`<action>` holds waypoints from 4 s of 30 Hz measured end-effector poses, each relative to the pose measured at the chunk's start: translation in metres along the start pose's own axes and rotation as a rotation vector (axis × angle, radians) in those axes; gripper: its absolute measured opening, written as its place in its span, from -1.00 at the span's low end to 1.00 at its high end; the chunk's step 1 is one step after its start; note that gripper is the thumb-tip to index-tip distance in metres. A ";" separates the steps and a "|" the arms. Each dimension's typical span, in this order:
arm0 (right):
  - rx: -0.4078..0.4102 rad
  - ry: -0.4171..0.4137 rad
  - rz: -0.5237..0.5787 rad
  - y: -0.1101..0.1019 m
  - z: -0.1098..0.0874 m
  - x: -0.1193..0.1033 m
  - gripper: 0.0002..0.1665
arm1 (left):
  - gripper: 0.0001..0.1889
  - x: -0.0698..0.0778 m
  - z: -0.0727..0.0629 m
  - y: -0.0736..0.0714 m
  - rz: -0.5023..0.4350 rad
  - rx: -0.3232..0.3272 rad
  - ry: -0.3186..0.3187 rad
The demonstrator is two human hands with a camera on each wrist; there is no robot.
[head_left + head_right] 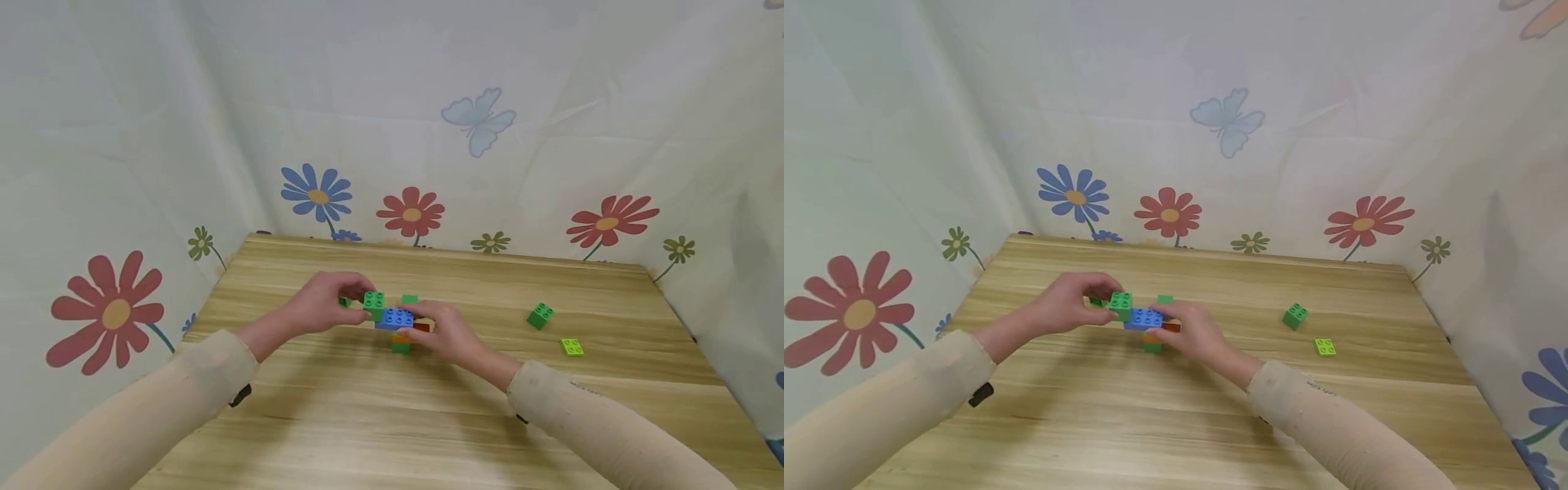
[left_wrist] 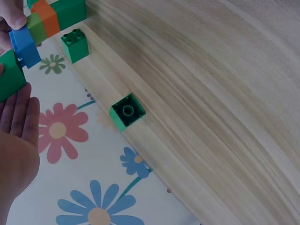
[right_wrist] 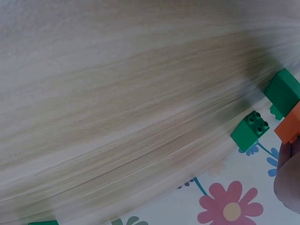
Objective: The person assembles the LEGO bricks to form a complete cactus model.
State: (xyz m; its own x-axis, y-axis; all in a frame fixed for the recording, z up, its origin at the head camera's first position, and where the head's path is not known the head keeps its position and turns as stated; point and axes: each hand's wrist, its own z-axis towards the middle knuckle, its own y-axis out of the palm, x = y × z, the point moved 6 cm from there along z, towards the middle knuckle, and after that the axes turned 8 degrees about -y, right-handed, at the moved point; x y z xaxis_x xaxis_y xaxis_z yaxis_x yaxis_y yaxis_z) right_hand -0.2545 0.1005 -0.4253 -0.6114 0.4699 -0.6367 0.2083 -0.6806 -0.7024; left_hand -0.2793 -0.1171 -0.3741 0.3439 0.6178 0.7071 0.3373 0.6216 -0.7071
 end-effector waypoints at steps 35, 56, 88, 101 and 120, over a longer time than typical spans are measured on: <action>0.010 -0.011 -0.022 0.000 0.000 0.001 -0.39 | -0.63 0.005 0.005 0.009 0.143 -0.014 0.027; 0.016 0.002 -0.005 0.003 0.000 0.002 -0.41 | -0.53 -0.010 0.003 0.013 -0.011 0.022 -0.053; 0.020 0.007 0.020 -0.001 -0.008 -0.004 -0.44 | -0.44 -0.037 -0.068 0.025 -0.092 0.205 -0.228; 0.019 0.030 0.021 -0.011 -0.019 -0.001 -0.46 | -0.46 -0.025 -0.066 0.063 -0.185 0.171 -0.228; 0.045 0.037 0.010 -0.025 -0.031 0.010 -0.48 | -0.45 -0.002 -0.051 0.102 -0.267 0.161 -0.156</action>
State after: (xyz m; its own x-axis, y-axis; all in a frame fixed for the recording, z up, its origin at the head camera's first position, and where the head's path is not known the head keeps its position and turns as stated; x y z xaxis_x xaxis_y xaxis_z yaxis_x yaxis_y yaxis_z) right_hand -0.2425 0.1395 -0.4241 -0.5805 0.4826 -0.6558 0.1796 -0.7097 -0.6812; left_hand -0.2006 -0.0799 -0.4479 0.1195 0.4814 0.8683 0.2505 0.8317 -0.4956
